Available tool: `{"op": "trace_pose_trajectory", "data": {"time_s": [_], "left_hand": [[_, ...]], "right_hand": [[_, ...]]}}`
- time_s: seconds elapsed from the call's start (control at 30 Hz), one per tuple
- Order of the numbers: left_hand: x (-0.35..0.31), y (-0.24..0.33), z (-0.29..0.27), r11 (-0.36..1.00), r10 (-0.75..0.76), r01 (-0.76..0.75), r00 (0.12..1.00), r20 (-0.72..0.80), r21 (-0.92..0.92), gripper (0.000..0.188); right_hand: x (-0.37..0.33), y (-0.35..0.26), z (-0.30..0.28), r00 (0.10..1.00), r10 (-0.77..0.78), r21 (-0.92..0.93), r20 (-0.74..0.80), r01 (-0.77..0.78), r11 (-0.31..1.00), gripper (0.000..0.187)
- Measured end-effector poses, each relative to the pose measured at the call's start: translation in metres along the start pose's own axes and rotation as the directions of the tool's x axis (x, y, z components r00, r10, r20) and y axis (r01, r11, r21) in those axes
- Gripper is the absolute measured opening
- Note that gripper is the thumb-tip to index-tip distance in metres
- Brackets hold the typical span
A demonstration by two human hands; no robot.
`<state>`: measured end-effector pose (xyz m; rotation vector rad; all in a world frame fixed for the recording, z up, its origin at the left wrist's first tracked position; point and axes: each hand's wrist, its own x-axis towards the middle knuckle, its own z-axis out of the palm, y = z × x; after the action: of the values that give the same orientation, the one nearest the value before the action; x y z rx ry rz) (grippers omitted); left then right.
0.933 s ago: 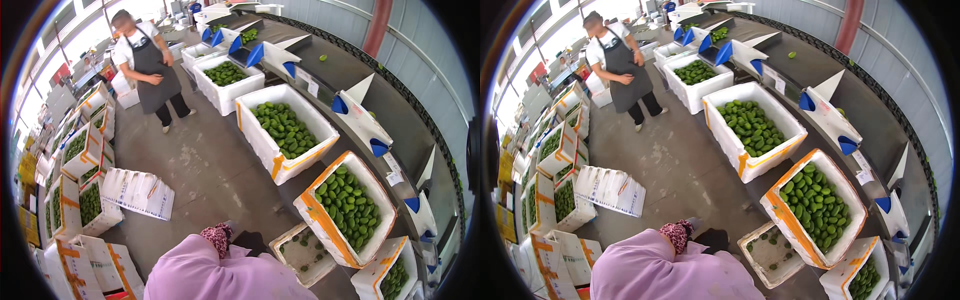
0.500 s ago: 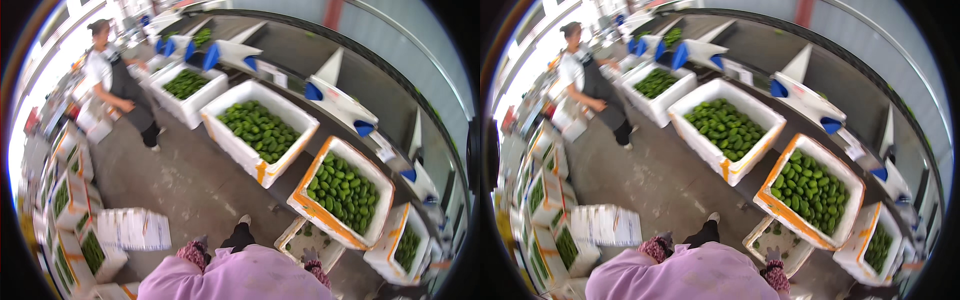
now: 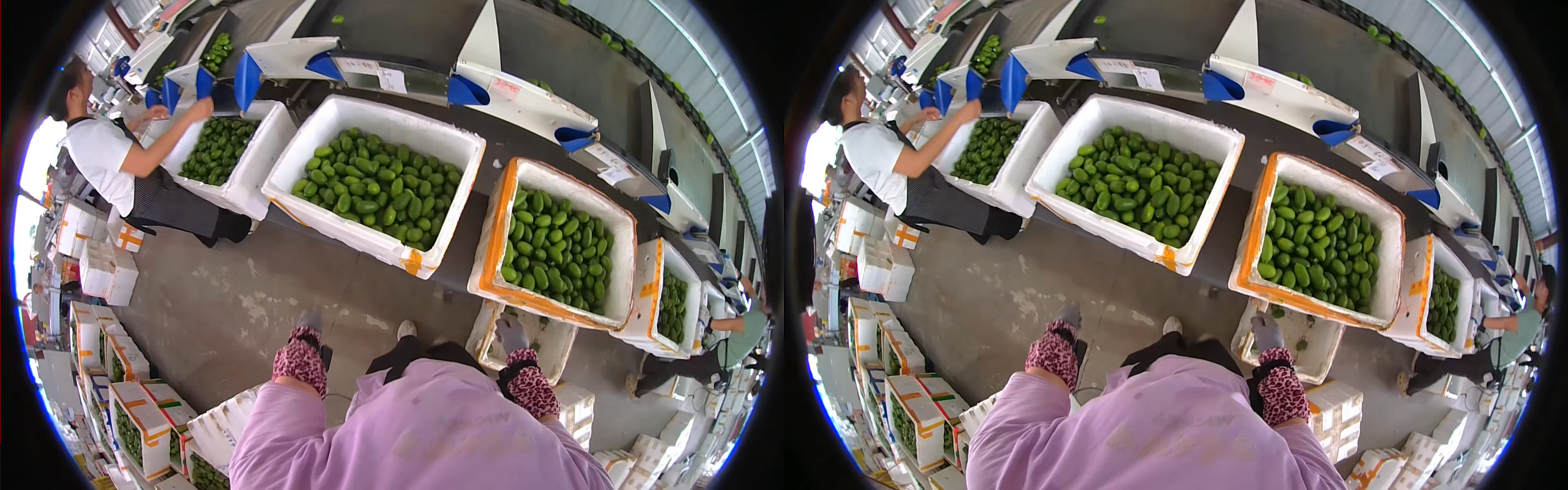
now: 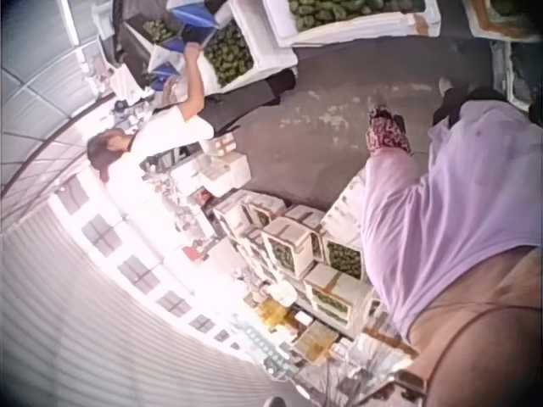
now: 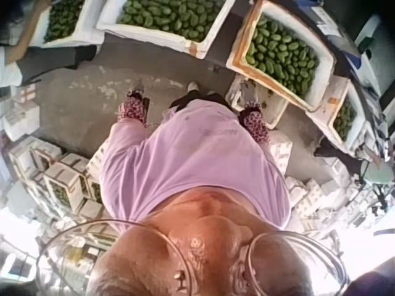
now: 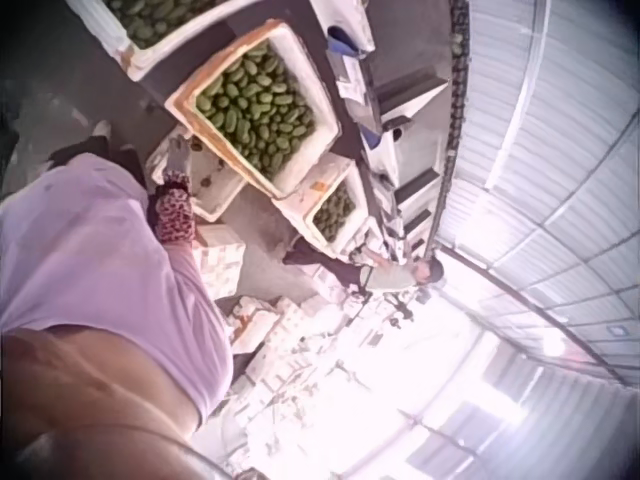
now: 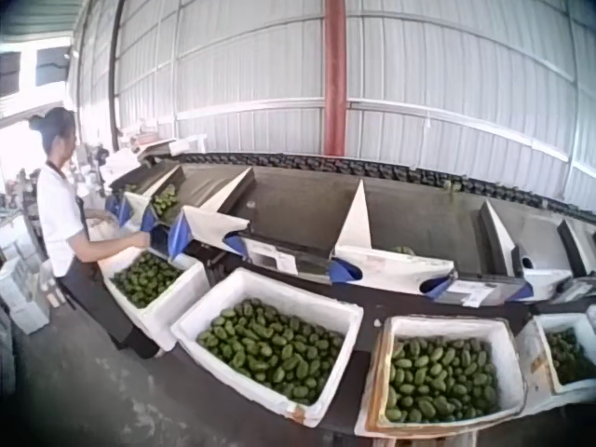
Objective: The person sorts green fruits from a conveyor belt into foam boxes by hand, occasionally moving fruits between boxes or tossing them back onto the belt. They then push the filled foam boxes away and pull empty ones into place to continue the sorting process.
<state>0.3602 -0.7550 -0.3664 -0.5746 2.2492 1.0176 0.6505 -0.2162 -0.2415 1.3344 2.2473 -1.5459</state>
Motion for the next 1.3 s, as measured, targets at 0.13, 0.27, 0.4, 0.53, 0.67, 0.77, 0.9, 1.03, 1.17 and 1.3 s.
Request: {"op": "trace_pose_trajectory", "data": {"time_s": [0.13, 0.27, 0.4, 0.53, 0.67, 0.77, 0.9, 1.03, 1.17, 1.3], "left_hand": [[-0.030, 0.106, 0.062, 0.985, 0.029, -0.012, 0.995, 0.098, -0.170, 0.037], [-0.102, 0.180, 0.117, 0.939, 0.343, -0.335, 0.875, 0.341, -0.085, 0.047], [-0.140, 0.265, 0.105, 0.978, 0.113, -0.200, 0.761, 0.639, 0.065, 0.053], [-0.119, 0.314, 0.082, 0.961, 0.229, -0.107, 0.823, 0.520, -0.253, 0.044], [-0.109, 0.394, 0.084, 0.891, 0.144, 0.034, 0.925, 0.351, -0.453, 0.033], [-0.048, 0.420, 0.133, 0.889, 0.388, -0.230, 0.837, 0.385, -0.397, 0.044], [-0.078, 0.523, 0.244, 0.817, 0.464, -0.547, 0.812, 0.354, 0.183, 0.091], [-0.086, 0.571, 0.315, 0.721, 0.556, -0.568, 0.816, 0.159, 0.397, 0.070], [-0.095, 0.605, 0.338, 0.777, 0.449, -0.409, 0.893, 0.034, 0.478, 0.050], [-0.095, 0.608, 0.339, 0.786, 0.401, -0.299, 0.913, -0.077, 0.541, 0.050]], "right_hand": [[-0.003, 0.002, -0.032, 0.979, -0.035, -0.027, -0.202, 0.030, 0.999, 0.025], [-0.006, 0.001, -0.039, 0.948, 0.184, 0.460, -0.259, -0.047, 0.887, 0.021], [-0.012, -0.017, -0.045, 0.897, -0.174, -0.072, -0.407, 0.159, 0.985, 0.031], [0.015, -0.065, -0.067, 0.852, -0.027, 0.122, -0.523, 0.106, 0.987, 0.030], [0.046, -0.146, -0.127, 0.803, -0.049, 0.128, -0.594, 0.154, 0.980, 0.020], [0.082, -0.185, -0.169, 0.690, -0.219, -0.029, -0.690, 0.276, 0.961, 0.026], [0.133, -0.222, -0.243, 0.495, -0.564, -0.469, -0.661, 0.314, 0.825, 0.043], [0.180, -0.270, -0.303, 0.445, -0.697, -0.624, -0.562, 0.326, 0.710, 0.058], [0.214, -0.299, -0.353, 0.466, -0.719, -0.691, -0.515, 0.270, 0.670, 0.071], [0.251, -0.323, -0.368, 0.545, -0.743, -0.802, -0.389, 0.196, 0.564, 0.078]]}}
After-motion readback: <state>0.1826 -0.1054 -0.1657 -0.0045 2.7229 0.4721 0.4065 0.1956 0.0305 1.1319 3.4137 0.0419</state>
